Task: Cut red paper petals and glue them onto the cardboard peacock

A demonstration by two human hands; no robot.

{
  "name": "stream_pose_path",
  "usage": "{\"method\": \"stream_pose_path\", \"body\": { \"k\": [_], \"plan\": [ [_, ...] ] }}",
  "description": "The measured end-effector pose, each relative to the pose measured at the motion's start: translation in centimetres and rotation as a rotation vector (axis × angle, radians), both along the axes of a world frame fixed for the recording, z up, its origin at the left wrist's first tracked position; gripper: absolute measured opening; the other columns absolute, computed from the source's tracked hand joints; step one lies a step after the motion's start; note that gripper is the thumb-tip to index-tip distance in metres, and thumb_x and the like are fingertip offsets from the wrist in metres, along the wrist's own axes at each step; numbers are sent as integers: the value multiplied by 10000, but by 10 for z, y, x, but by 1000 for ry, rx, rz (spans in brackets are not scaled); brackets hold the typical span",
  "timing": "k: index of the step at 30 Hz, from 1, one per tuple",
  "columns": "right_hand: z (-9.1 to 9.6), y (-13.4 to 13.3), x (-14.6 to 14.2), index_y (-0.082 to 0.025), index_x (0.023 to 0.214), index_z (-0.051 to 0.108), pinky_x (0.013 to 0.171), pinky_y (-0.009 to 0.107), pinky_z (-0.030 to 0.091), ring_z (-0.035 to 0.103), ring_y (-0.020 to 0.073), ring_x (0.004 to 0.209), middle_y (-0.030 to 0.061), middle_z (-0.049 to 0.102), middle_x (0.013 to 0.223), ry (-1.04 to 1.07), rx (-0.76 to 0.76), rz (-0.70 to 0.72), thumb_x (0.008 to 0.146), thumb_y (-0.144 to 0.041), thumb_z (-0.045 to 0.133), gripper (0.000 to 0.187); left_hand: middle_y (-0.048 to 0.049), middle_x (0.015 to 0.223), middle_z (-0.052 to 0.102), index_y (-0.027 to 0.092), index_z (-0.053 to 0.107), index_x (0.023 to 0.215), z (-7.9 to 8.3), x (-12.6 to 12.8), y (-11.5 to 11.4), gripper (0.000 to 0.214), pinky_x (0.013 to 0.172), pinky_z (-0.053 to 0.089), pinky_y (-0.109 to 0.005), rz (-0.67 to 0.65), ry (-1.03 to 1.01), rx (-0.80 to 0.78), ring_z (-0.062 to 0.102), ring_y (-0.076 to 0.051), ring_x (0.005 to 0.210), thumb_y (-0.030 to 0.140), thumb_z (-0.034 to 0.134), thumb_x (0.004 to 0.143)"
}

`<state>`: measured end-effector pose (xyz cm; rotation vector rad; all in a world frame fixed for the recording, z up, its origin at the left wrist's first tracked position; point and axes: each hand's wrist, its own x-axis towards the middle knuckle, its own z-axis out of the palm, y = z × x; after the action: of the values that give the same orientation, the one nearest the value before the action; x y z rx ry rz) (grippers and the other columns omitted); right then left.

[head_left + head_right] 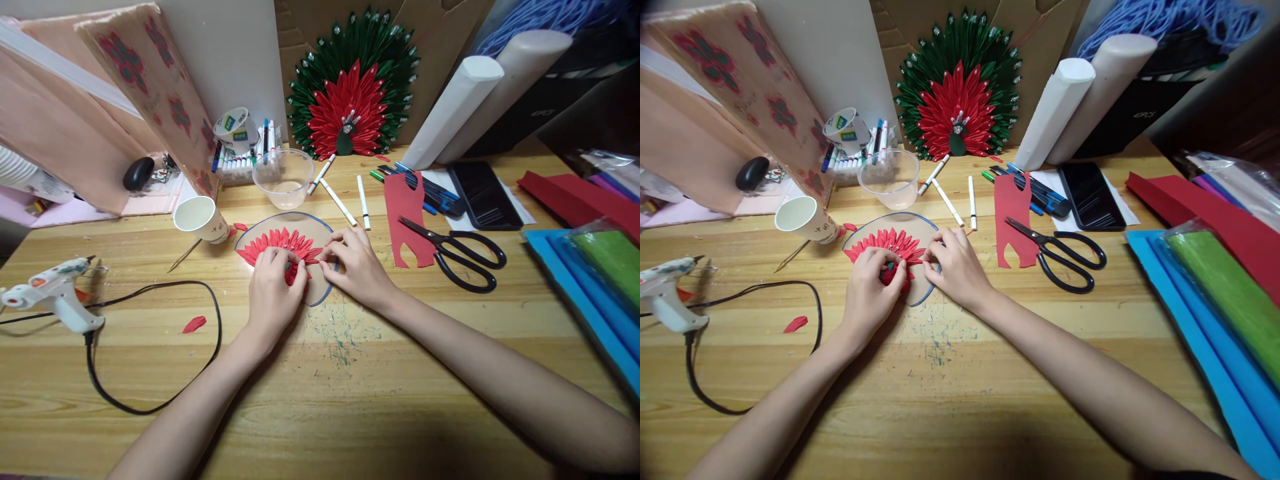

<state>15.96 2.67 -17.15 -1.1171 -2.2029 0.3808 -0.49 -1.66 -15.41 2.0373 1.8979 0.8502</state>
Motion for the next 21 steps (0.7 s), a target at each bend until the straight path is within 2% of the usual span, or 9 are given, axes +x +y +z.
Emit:
{"method": "stream_pose_path", "body": {
  "k": [12,21],
  "plan": [
    [4,5,6,-148,773,624,888,382,402,458,246,970,117,566,954,-43,26,33,796,-160,564,65,-48,829,558,183,543,774,1,1,1,68,743,424,-321,6,18,0,507,-189,811,214,530,833],
    [4,3,5,-157,853,634,912,399,391,458,239,974,105,559,980,-25,10,66,794,-185,575,88,-56,867,559,178,573,818,-2,1,0,40,773,431,-323,-20,52,24,511,-195,851,215,559,812]
  ]
}}
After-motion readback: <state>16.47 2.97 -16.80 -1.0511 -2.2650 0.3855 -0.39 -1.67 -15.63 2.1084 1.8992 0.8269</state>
